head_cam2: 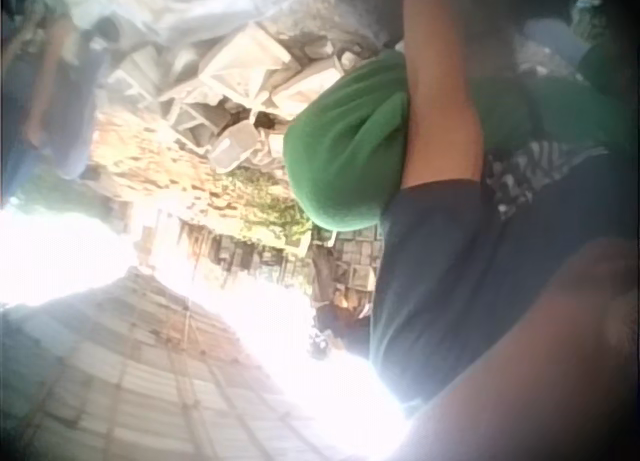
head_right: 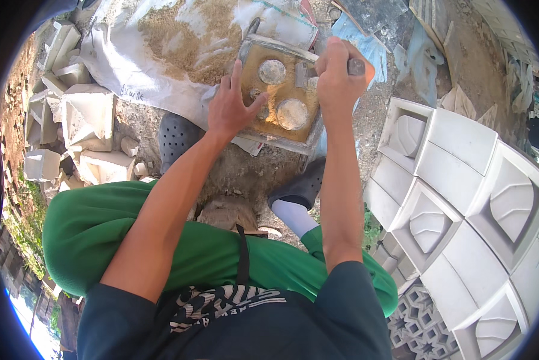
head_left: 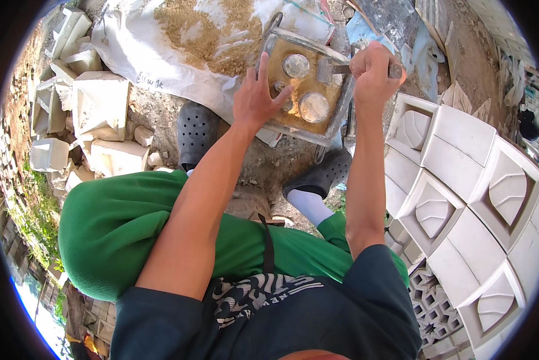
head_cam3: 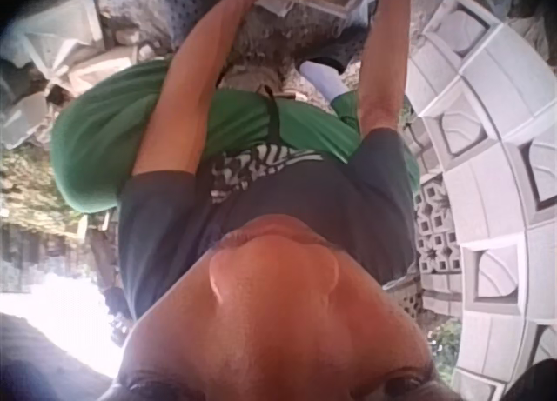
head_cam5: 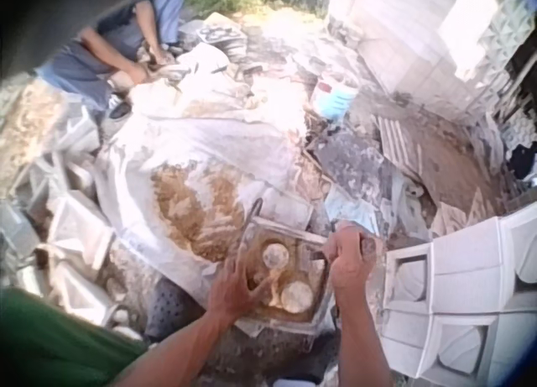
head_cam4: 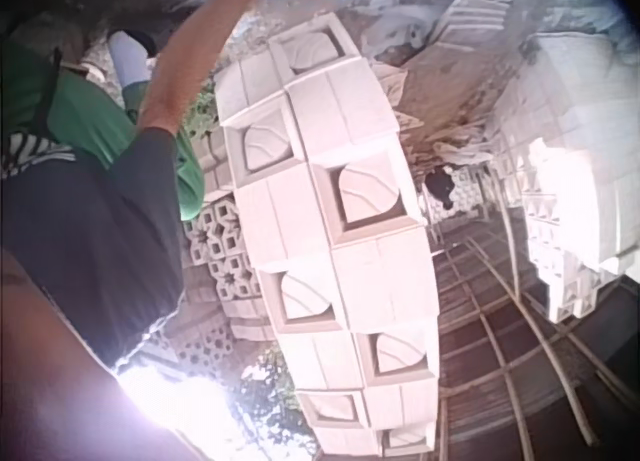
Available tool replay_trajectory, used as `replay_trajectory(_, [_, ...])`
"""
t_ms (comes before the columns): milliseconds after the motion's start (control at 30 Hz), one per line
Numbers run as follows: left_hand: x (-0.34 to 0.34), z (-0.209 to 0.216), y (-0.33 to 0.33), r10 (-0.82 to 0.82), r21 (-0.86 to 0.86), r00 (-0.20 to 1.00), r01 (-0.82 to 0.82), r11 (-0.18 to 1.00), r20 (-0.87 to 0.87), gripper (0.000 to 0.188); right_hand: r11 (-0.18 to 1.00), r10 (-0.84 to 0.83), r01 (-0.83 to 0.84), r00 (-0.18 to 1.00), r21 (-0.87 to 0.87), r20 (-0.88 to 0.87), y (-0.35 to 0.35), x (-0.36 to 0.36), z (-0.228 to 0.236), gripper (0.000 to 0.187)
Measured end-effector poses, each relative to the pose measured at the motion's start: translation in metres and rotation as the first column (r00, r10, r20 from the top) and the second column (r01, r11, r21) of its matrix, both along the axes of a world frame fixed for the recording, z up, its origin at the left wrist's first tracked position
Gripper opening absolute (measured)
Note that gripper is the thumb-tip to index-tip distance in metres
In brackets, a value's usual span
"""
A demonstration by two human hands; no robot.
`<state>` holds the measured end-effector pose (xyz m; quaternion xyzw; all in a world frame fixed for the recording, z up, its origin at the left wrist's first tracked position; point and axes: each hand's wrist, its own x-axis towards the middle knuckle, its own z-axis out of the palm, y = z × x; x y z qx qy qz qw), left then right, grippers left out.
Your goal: The person uses a flat-bladed tool to scrape and clean excess concrete from the surface and crevices of decorative concrete blocks.
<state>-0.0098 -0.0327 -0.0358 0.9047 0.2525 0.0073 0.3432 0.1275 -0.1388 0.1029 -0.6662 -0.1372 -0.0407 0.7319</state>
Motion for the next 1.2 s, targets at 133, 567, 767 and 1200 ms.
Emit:
replay_trajectory(133, [0.0, -0.001, 0.003, 0.007, 0.013, 1.0, -0.007, 1.0, -0.01, 0.096, 1.0, 0.026, -0.026, 1.0, 0.009, 0.008, -0.001, -0.001, 0.007, 0.04])
replay_trajectory(567, [-0.001, 0.002, 0.005, 0.01, 0.008, 1.0, -0.01, 1.0, -0.019, 0.096, 0.975, 0.21, -0.213, 0.977, -0.065, -0.044, 0.003, 0.007, 0.002, 0.036])
replay_trajectory(767, [-0.003, -0.004, 0.003, 0.007, 0.018, 1.0, -0.008, 1.0, 0.026, 0.095, 0.976, 0.172, -0.183, 0.98, -0.117, -0.099, 0.009, 0.004, -0.001, 0.036])
replay_trajectory(1200, [0.001, -0.003, -0.005, -0.006, 0.026, 1.0, 0.005, 1.0, 0.017, 0.096, 0.976, 0.213, -0.214, 0.976, -0.025, -0.042, -0.026, -0.018, -0.01, 0.037])
